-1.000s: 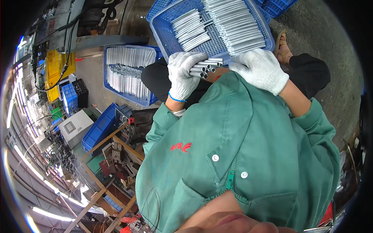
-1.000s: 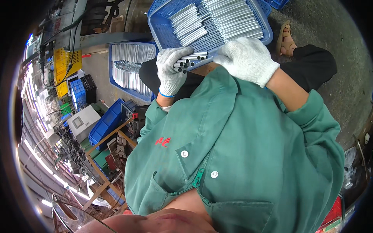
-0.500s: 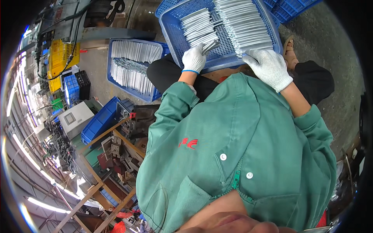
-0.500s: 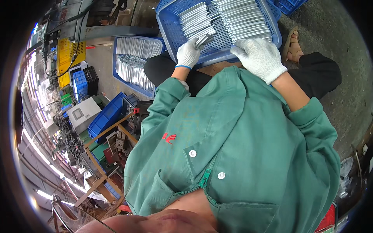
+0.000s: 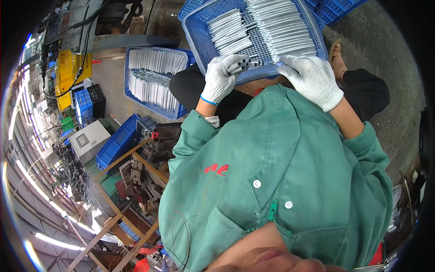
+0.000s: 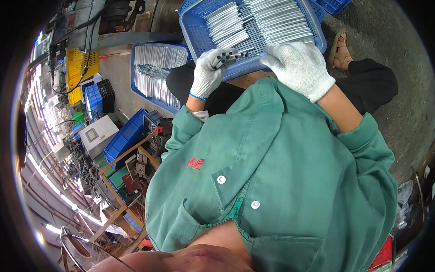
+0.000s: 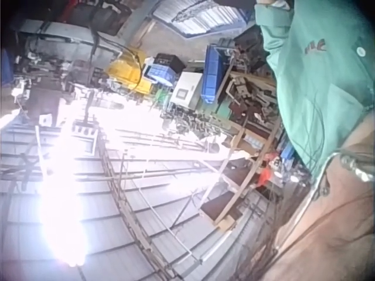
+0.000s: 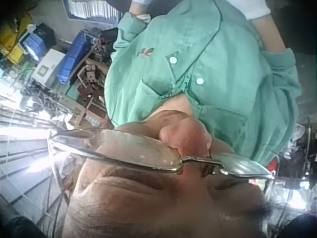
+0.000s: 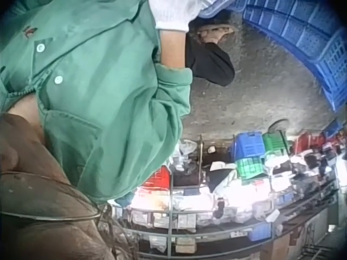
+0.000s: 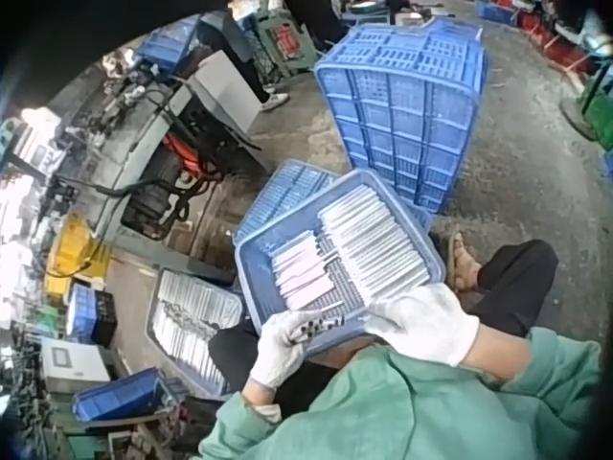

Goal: Assembling small metal components by hand into a blue tray at a workstation.

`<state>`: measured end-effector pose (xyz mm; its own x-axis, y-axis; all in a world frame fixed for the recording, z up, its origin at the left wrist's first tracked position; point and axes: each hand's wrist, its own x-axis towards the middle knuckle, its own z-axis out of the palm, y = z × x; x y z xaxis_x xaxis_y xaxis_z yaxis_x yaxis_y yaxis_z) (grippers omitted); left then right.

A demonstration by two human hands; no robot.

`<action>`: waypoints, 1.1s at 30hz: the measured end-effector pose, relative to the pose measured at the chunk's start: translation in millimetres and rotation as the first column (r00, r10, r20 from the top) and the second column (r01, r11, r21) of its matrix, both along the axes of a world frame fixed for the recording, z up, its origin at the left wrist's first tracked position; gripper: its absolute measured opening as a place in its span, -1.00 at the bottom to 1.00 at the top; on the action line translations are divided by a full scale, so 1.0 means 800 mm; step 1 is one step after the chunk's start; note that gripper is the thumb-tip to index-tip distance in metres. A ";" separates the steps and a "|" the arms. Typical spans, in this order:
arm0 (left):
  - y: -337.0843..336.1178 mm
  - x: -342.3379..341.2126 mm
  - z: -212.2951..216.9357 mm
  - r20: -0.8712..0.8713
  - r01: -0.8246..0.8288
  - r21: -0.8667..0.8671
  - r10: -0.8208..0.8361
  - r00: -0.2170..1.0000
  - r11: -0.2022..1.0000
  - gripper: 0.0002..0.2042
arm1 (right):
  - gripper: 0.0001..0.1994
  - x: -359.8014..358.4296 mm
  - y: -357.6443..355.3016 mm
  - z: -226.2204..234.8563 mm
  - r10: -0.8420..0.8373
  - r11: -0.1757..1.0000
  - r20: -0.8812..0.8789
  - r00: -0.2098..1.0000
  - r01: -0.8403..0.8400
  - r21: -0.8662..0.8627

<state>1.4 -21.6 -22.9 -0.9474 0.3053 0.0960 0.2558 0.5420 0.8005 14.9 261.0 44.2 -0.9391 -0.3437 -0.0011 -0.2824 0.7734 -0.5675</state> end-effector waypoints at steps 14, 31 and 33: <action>0.020 0.012 0.051 -0.284 0.041 -0.151 -0.083 0.955 0.988 -0.69 | -0.69 0.006 -0.001 -0.004 0.017 0.999 -0.143 0.990 -0.010 0.047; 0.021 0.021 0.073 -0.472 0.009 -0.242 -0.126 0.873 0.970 -0.71 | -0.68 0.010 -0.006 0.009 0.066 0.998 -0.043 0.997 -0.065 0.024; 0.017 0.021 0.072 -0.462 0.005 -0.254 -0.126 0.878 0.967 -0.71 | -0.69 0.008 -0.006 0.016 0.062 0.997 -0.054 0.997 -0.064 -0.033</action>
